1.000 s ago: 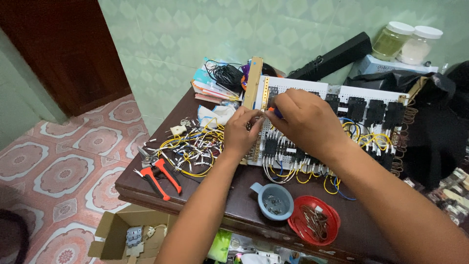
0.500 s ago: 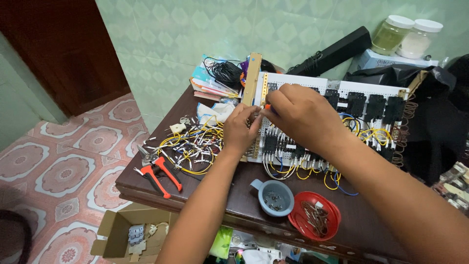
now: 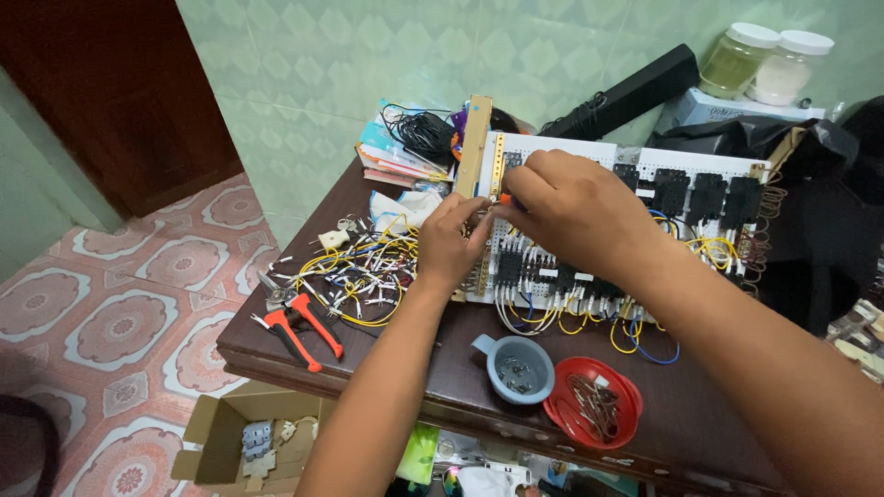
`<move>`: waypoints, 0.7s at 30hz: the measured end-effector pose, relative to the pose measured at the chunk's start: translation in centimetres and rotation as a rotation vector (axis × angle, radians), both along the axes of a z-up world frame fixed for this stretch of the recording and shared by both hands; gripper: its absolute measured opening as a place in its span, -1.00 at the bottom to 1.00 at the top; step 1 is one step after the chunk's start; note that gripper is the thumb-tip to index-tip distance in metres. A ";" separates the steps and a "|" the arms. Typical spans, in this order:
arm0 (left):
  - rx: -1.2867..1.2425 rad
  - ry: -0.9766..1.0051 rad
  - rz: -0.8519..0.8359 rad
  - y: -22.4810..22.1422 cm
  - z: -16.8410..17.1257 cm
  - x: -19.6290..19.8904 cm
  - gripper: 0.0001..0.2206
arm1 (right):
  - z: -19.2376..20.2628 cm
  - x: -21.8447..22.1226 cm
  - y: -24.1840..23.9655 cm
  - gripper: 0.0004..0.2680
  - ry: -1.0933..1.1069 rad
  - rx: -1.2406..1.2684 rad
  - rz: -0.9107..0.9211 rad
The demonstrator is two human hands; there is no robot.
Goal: Securing electrical wire connections to a terminal block on a circuit board using screws and a screwdriver.
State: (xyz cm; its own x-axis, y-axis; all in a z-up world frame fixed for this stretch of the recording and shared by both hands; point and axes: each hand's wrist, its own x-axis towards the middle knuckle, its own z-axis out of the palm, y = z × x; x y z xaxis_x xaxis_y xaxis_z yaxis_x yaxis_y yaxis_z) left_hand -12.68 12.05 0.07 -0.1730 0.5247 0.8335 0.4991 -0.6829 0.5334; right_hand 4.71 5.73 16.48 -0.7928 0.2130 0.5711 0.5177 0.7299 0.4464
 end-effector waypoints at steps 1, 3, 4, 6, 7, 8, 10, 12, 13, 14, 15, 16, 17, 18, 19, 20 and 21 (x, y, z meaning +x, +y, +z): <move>-0.001 0.000 0.000 0.0 0.0 0.0 -0.89 | 0.3 -0.2 -0.5 -0.82 0.000 -0.001 0.000; -0.018 -0.096 0.006 0.1 0.1 0.1 -0.90 | 0.8 -0.6 -1.5 -0.84 -0.004 -0.071 -0.023; -0.019 -0.095 0.005 -0.4 0.6 -0.3 -0.90 | 0.7 -0.6 -1.4 -0.84 -0.003 -0.072 -0.024; -0.051 -0.227 0.008 -1.3 1.7 -1.0 -0.74 | 0.7 -0.6 -1.3 -0.90 -0.115 0.022 -0.130; -0.052 -0.226 0.007 -1.3 1.5 -1.1 -0.74 | 1.0 -0.4 -1.9 -0.90 -0.114 0.021 -0.132; -0.103 -0.340 -0.045 -1.3 1.4 -1.3 -0.74 | 1.3 -0.2 -2.5 -0.88 -0.136 0.125 -0.161; -0.152 -0.453 -0.096 -0.6 0.8 -1.6 -0.71 | 1.7 -0.3 -3.1 -0.86 -0.157 0.231 -0.189; -0.162 -0.607 -0.169 0.7 -0.1 -2.0 -0.68 | 1.8 -0.7 -3.1 -0.86 -0.162 -0.059 -0.338; -0.160 -0.607 -0.170 0.8 -0.1 -2.0 -0.68 | 1.6 -0.9 -2.9 -0.86 -0.162 -0.058 -0.338; -0.140 -0.630 -0.189 0.8 -0.1 -2.0 -0.71 | 1.4 -0.9 -2.8 -0.89 -0.197 -0.014 -0.320; -0.119 -0.653 -0.209 0.9 -0.1 -2.0 -0.74 | 1.2 -1.0 -2.7 -0.90 -0.233 0.030 -0.302; -0.120 -0.654 -0.210 1.1 -0.1 -1.9 -0.74 | 1.5 -1.1 -3.1 -0.90 -0.234 0.030 -0.304; -0.122 -0.668 -0.259 1.3 -0.1 -1.9 -0.76 | 1.8 -1.3 -3.4 -0.88 -0.275 0.013 -0.384; -0.123 -0.682 -0.304 1.5 -0.1 -2.0 -0.77 | 2.1 -1.5 -3.8 -0.85 -0.316 -0.004 -0.461; -0.122 -0.683 -0.302 0.9 0.4 -1.8 -0.77 | 2.5 -1.9 -3.8 -0.85 -0.317 -0.004 -0.459; -0.122 -0.718 -0.321 0.5 1.1 -1.5 -0.79 | 2.9 -2.3 -3.8 -0.82 -0.332 -0.143 -0.510; -0.121 -0.753 -0.340 0.1 1.8 -1.3 -0.81 | 3.4 -2.6 -3.8 -0.78 -0.346 -0.282 -0.561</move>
State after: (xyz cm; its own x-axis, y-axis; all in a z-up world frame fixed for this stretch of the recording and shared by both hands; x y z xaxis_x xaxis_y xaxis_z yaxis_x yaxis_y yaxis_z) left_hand -13.98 12.19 1.90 -0.4775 0.7275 0.4927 -0.2438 -0.6484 0.7212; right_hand 2.10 1.98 19.90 -0.6462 0.7440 0.1701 0.7116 0.5069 0.4864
